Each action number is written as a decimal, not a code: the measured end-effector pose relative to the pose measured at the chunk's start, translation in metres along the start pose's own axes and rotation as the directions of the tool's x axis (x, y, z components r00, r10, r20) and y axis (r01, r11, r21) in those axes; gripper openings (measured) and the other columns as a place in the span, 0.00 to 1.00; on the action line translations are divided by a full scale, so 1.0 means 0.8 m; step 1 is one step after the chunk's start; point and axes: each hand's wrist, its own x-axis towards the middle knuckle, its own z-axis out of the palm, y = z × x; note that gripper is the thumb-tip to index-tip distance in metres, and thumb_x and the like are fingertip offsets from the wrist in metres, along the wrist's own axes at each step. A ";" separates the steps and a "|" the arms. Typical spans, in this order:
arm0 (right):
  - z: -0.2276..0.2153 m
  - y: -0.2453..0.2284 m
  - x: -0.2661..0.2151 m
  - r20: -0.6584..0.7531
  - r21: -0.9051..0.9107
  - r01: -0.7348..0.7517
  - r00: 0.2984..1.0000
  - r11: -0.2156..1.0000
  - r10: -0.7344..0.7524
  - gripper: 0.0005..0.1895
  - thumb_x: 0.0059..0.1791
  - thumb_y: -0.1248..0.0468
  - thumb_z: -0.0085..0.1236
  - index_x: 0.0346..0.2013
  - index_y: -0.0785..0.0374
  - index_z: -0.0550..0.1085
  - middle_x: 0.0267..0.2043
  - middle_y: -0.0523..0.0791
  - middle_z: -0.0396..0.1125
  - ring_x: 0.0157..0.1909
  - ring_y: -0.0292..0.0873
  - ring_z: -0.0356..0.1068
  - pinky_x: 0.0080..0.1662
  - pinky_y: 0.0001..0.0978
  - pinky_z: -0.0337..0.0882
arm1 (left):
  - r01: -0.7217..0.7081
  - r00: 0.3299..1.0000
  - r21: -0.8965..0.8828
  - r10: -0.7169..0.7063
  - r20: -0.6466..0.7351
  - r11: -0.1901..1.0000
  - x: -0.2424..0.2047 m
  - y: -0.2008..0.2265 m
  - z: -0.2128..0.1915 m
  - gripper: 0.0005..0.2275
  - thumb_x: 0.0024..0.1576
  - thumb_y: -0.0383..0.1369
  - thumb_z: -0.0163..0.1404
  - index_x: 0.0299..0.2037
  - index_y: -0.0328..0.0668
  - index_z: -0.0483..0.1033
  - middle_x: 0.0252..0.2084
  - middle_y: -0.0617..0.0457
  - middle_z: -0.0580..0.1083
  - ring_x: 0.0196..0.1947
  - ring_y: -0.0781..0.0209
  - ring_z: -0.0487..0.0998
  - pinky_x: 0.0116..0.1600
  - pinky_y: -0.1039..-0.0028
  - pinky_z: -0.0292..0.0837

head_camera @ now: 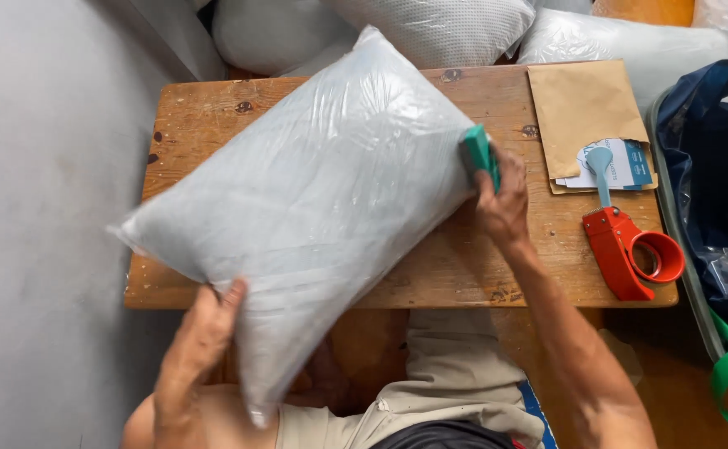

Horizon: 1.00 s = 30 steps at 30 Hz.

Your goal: Cleaning or smoothing the plastic-wrapped surface of a pillow using a small cleaning block.

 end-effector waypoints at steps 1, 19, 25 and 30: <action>-0.009 -0.001 0.032 0.068 -0.034 -0.086 0.994 0.996 0.088 0.27 0.55 0.69 0.47 0.70 0.60 0.59 0.57 0.54 0.57 0.56 0.54 0.62 0.57 0.50 0.70 | 0.251 0.961 0.019 -0.251 0.119 0.968 -0.001 0.031 0.011 0.21 0.60 0.42 0.42 0.55 0.33 0.69 0.46 0.45 0.70 0.45 0.54 0.71 0.55 0.72 0.65; 0.054 -0.196 0.045 0.429 -0.046 0.528 0.777 0.848 -0.461 0.07 0.54 0.70 0.50 0.48 0.64 0.69 0.43 0.52 0.62 0.38 0.48 0.64 0.38 0.39 0.75 | -0.329 0.887 0.473 0.440 -0.143 0.817 0.002 0.057 0.135 0.57 0.44 0.77 0.40 0.78 0.45 0.40 0.80 0.36 0.35 0.79 0.33 0.28 0.71 0.33 0.10; 0.010 -0.203 -0.019 0.435 0.177 0.641 0.630 0.747 -0.644 0.28 0.53 0.69 0.56 0.68 0.61 0.61 0.53 0.53 0.62 0.43 0.45 0.65 0.45 0.34 0.72 | -0.341 0.908 0.327 0.399 -0.127 0.881 0.011 0.044 0.117 0.59 0.39 0.69 0.54 0.77 0.42 0.44 0.79 0.34 0.38 0.79 0.29 0.32 0.71 0.30 0.18; 0.035 -0.073 0.143 0.036 -0.149 0.498 0.866 0.854 -0.499 0.23 0.53 0.73 0.58 0.63 0.67 0.68 0.45 0.52 0.63 0.43 0.48 0.64 0.42 0.37 0.74 | -0.341 0.910 0.340 0.399 -0.115 0.877 0.015 0.044 0.116 0.60 0.39 0.70 0.53 0.77 0.42 0.42 0.79 0.33 0.37 0.78 0.30 0.32 0.72 0.29 0.20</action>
